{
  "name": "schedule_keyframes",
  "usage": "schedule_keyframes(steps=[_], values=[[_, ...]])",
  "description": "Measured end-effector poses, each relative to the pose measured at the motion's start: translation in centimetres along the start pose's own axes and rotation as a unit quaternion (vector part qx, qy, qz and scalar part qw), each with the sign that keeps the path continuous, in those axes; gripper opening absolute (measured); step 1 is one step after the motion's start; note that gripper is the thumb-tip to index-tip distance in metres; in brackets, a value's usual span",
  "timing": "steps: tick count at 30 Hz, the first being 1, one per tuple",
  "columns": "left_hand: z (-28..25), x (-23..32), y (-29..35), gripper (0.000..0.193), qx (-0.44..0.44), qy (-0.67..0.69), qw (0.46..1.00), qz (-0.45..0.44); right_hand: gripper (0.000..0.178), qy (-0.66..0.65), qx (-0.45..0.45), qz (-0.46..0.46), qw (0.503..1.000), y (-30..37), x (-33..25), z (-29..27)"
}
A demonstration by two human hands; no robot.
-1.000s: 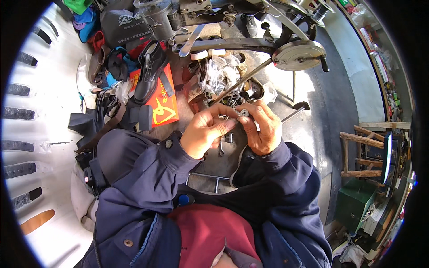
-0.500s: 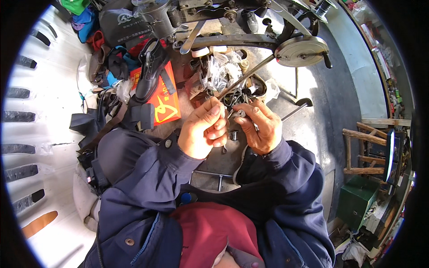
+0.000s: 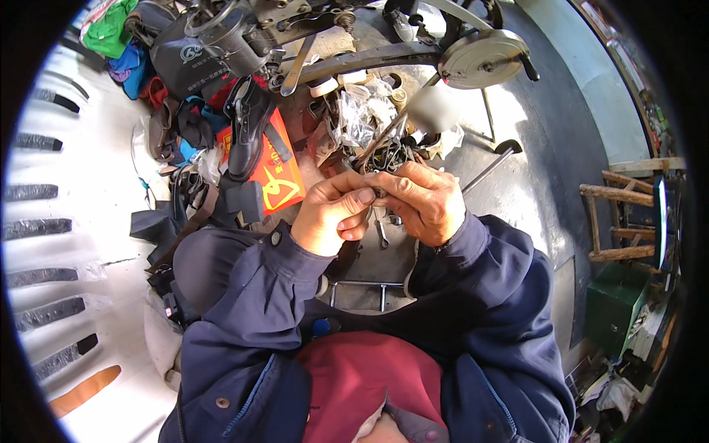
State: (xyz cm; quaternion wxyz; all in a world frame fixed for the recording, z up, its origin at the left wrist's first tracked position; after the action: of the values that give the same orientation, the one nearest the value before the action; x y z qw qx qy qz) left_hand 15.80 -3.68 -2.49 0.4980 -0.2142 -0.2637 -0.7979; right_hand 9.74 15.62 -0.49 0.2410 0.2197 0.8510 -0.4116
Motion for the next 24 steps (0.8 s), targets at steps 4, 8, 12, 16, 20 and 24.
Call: schedule_keyframes(steps=[4,8,12,16,20,24], values=[[0.4,0.0,0.4,0.006,0.106,-0.227,0.960,0.126,0.051,-0.040,-0.002,0.064,0.997,0.3,-0.2,0.2],[0.8,0.4,0.7,0.006,0.146,-0.264,0.923,0.239,0.046,-0.131,-0.009,0.196,0.972,0.6,-0.4,0.6],[0.5,0.5,0.4,0.012,0.114,-0.282,0.905,0.297,0.019,-0.298,0.025,0.308,0.903,1.0,-0.3,0.8],[0.5,0.3,0.4,0.010,0.142,-0.375,0.858,0.320,0.013,-0.475,0.037,0.382,0.792,1.2,-0.2,0.8],[0.9,0.6,0.2,0.009,0.137,-0.473,0.796,0.352,0.015,-0.535,0.051,0.368,0.758,1.2,-0.5,0.7],[0.9,0.5,0.1,0.010,0.126,-0.511,0.770,0.362,0.015,-0.537,0.055,0.328,0.775,1.1,-1.1,0.8]])
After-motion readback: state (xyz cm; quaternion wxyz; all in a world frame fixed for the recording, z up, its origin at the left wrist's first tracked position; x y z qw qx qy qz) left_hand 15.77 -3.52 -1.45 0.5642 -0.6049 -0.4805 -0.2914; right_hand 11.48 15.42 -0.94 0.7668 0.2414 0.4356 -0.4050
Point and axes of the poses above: each hand's wrist, its own y-axis away from the middle knuckle, its own z-axis out of the palm, x = y × z, the point moved 1 cm from there along -y, towards the middle knuckle
